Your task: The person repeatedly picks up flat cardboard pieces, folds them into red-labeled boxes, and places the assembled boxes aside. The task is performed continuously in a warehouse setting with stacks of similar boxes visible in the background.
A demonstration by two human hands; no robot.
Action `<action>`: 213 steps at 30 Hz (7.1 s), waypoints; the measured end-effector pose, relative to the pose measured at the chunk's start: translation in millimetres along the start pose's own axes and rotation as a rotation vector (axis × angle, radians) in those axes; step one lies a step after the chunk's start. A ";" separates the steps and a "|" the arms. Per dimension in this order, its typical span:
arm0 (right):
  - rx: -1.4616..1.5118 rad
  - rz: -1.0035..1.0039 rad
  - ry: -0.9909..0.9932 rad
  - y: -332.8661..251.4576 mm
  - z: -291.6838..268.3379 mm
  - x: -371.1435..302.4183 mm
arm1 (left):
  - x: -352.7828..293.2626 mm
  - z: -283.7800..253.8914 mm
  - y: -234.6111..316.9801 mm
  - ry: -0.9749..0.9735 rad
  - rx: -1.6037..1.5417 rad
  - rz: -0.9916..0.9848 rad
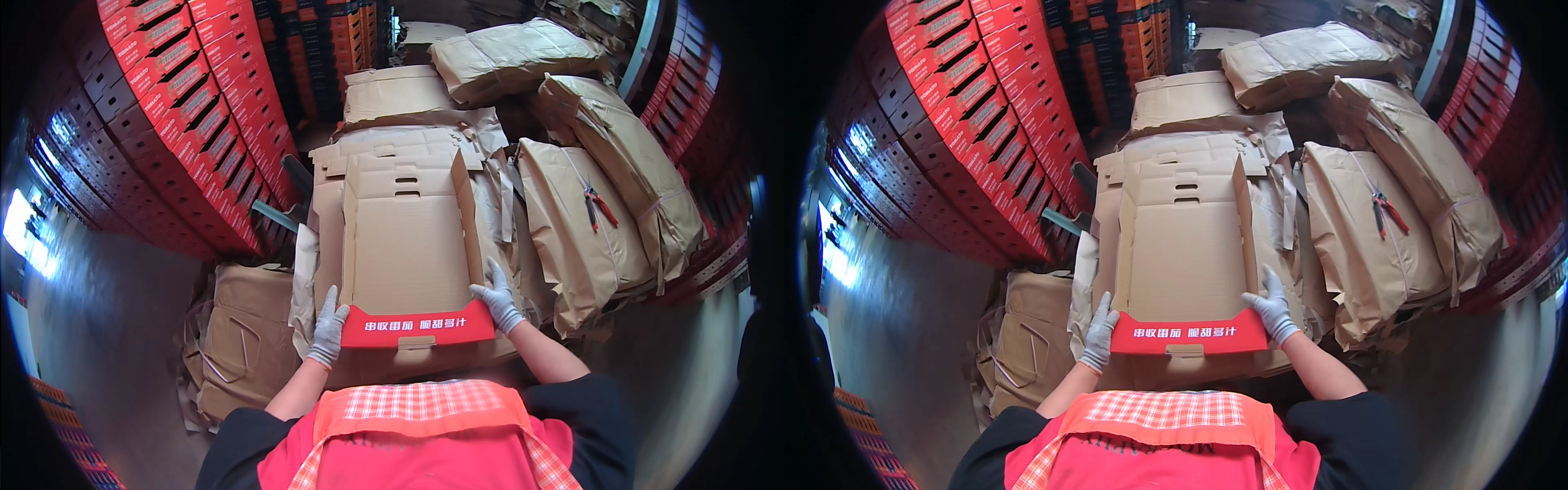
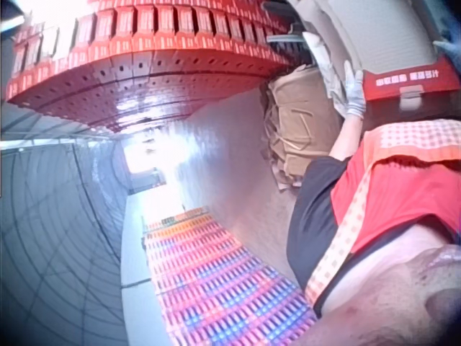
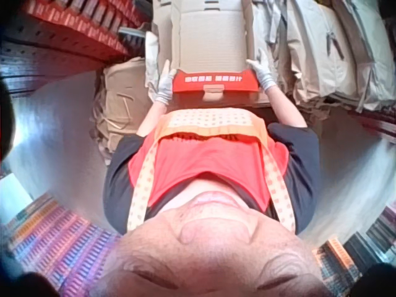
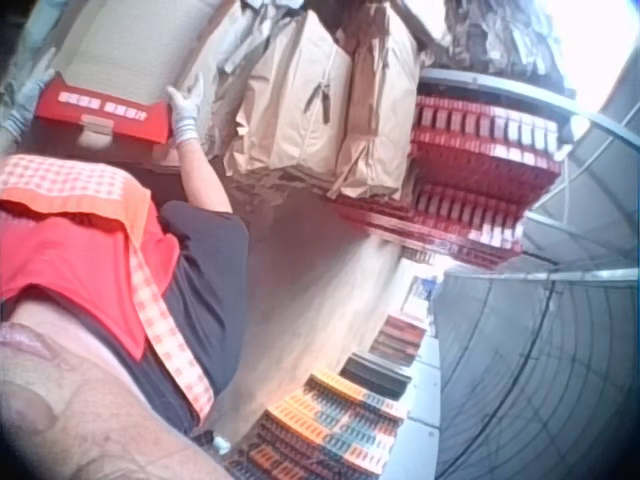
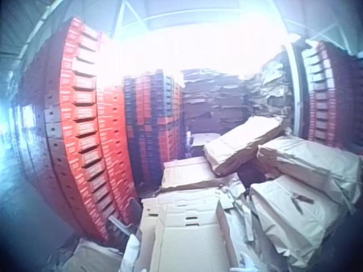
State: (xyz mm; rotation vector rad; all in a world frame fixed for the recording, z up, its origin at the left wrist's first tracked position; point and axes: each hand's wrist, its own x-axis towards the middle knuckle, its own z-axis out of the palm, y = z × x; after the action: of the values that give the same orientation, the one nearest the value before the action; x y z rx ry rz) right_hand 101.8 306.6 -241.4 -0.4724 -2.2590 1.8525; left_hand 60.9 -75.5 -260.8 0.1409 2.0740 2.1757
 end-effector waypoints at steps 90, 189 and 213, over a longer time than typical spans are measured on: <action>0.310 0.184 -0.500 -97.7 -16.1 97.3 | -39.5 -20.2 166.2 -0.228 0.777 0.968; -0.971 -0.663 -0.526 -124.1 -40.1 -26.5 | 18.8 13.6 149.8 -0.937 1.243 0.605; 0.663 0.268 -0.133 -36.3 -32.4 6.3 | 4.8 40.6 36.9 0.072 -0.454 -0.176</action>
State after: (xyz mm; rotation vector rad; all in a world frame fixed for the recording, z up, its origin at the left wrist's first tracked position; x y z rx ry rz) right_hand 102.2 332.4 -199.6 -0.5576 -1.5444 2.6660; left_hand 61.4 -36.4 -222.1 -0.1615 1.4996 2.4948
